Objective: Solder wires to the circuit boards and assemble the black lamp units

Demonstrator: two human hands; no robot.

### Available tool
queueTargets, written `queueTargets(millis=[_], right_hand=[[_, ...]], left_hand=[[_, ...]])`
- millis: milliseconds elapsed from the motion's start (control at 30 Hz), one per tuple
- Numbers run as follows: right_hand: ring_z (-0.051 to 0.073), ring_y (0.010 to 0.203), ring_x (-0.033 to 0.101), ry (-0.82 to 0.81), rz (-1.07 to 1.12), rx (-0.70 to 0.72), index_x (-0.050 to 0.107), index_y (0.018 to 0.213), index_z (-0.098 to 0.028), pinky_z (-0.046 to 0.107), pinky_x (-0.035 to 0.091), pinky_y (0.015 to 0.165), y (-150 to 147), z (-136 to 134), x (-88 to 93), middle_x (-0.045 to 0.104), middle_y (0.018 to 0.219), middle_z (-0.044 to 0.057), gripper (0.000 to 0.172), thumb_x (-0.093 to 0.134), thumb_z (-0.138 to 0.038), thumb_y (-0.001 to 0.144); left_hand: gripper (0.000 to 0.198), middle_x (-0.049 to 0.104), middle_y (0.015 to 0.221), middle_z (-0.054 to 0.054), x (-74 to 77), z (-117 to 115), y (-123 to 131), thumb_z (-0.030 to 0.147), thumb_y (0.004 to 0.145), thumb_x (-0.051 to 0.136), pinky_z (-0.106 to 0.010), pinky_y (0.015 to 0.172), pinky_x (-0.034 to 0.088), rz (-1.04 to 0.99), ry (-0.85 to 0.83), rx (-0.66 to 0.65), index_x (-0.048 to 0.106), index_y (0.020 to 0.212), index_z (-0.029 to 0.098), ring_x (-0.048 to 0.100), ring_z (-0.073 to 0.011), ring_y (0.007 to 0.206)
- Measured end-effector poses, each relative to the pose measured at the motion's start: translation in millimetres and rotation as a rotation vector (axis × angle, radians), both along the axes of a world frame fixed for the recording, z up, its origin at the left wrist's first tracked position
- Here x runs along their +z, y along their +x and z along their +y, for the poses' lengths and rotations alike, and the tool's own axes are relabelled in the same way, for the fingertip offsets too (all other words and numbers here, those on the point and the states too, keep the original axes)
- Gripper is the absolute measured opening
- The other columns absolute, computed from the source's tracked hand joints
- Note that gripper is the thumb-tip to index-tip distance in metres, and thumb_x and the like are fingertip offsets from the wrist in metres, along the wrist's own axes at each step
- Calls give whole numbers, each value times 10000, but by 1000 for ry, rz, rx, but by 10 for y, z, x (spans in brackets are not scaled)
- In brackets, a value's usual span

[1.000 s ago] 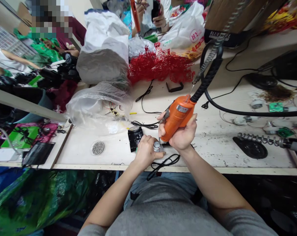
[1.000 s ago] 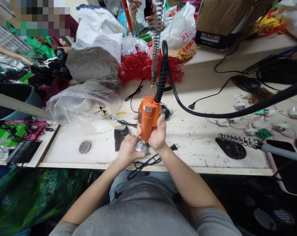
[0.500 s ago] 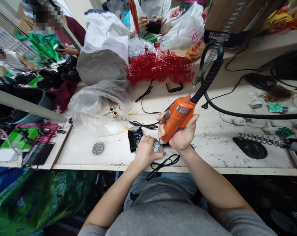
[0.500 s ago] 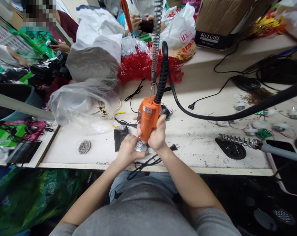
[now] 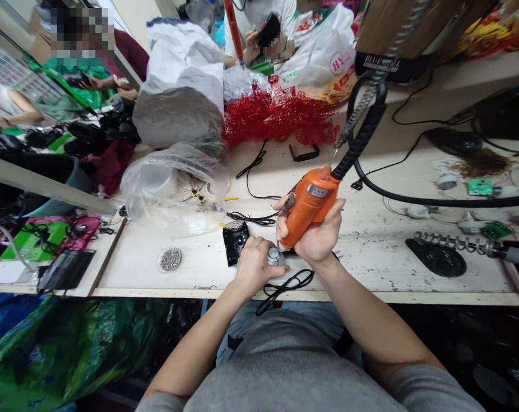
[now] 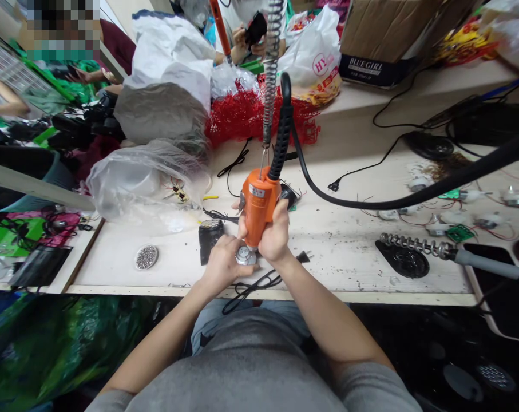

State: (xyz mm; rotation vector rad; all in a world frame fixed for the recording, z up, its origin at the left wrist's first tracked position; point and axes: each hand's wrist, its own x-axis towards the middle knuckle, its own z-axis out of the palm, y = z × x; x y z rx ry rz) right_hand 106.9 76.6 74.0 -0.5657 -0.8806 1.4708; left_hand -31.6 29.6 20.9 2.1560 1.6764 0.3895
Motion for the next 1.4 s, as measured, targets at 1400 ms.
queueTargets(millis=[1400], right_hand=[[249, 723, 659, 43, -413, -575, 656, 1019, -248, 425, 551, 710, 843, -268, -88, 692, 941, 92, 779, 491, -952, 730]], left_hand=[[522, 722, 1087, -69, 238, -78, -92, 338, 714, 893, -394, 928, 493, -382, 154, -98, 668, 1169, 215, 625, -257, 1028]])
